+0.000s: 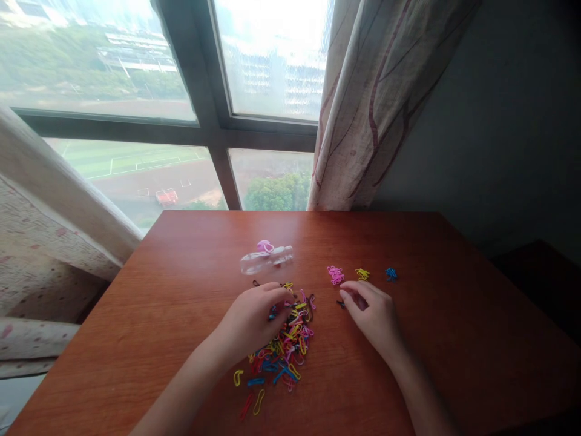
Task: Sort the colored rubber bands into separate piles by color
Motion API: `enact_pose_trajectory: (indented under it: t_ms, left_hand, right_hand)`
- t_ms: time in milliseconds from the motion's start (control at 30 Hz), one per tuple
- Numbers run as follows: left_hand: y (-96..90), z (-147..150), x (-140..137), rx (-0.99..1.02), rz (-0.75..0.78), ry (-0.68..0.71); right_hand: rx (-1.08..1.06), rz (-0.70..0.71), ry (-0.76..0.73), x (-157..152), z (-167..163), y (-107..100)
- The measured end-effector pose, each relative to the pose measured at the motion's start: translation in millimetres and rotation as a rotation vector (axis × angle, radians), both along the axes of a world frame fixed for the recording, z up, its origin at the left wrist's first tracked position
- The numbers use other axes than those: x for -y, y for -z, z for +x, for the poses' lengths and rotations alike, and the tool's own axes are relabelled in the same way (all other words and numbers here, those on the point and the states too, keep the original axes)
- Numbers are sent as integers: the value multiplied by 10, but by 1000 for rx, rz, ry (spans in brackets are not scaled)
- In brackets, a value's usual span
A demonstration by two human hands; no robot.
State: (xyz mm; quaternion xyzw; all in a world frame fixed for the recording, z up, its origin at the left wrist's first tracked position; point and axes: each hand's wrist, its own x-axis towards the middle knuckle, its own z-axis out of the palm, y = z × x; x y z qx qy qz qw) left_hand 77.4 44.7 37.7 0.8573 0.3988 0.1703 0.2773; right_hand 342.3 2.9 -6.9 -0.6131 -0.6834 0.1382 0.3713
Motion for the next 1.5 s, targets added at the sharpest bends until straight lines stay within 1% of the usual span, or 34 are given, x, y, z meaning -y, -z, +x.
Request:
enact_pose_trajectory:
  t_ms: [133, 267, 367, 467, 600, 800, 933, 1000, 1100, 1267, 1333, 1400, 1467, 1500]
  left_hand:
    - [-20, 10, 25, -58, 39, 39]
    - [-75, -49, -9, -60, 44, 19]
    - [-113, -94, -17, -52, 11, 18]
    - [-116, -117, 6, -89, -18, 45]
    - [-104, -116, 33, -183, -36, 81]
    - [-92, -57, 53, -366, -11, 84]
    - [-66, -28, 77, -411, -24, 84]
    - [-62, -25, 88, -388, -28, 92]
    - [-92, -29, 102, -290, -32, 96]
    - [-232, 34, 87, 17, -89, 66]
    - [-278, 131, 48, 143, -137, 73]
    - [-279, 282, -23, 240, -205, 94]
    - [-225, 482, -125, 281, -306, 124]
    - [-180, 595, -182, 269, -356, 152]
  right_hand:
    - [-37, -30, -68, 216, -140, 14]
    - [-67, -75, -110, 338, -228, 51]
    - [-76, -88, -105, 351, -254, 64]
    - [-79, -87, -98, 338, -259, 70]
    - [-66, -82, -100, 333, -253, 75]
    - [-67, -94, -105, 338, -250, 62]
    - [-76, -94, -103, 339, -253, 67]
    - [-78, -94, -99, 338, -252, 71]
    - [-78, -99, -99, 338, -248, 71]
    - [-87, -100, -97, 428, -245, 72]
    - [-94, -97, -86, 504, -245, 86]
    - [-97, -89, -75, 578, -244, 108]
    - [-96, -74, -75, 630, -242, 129]
    - [-93, -67, -75, 644, -242, 136]
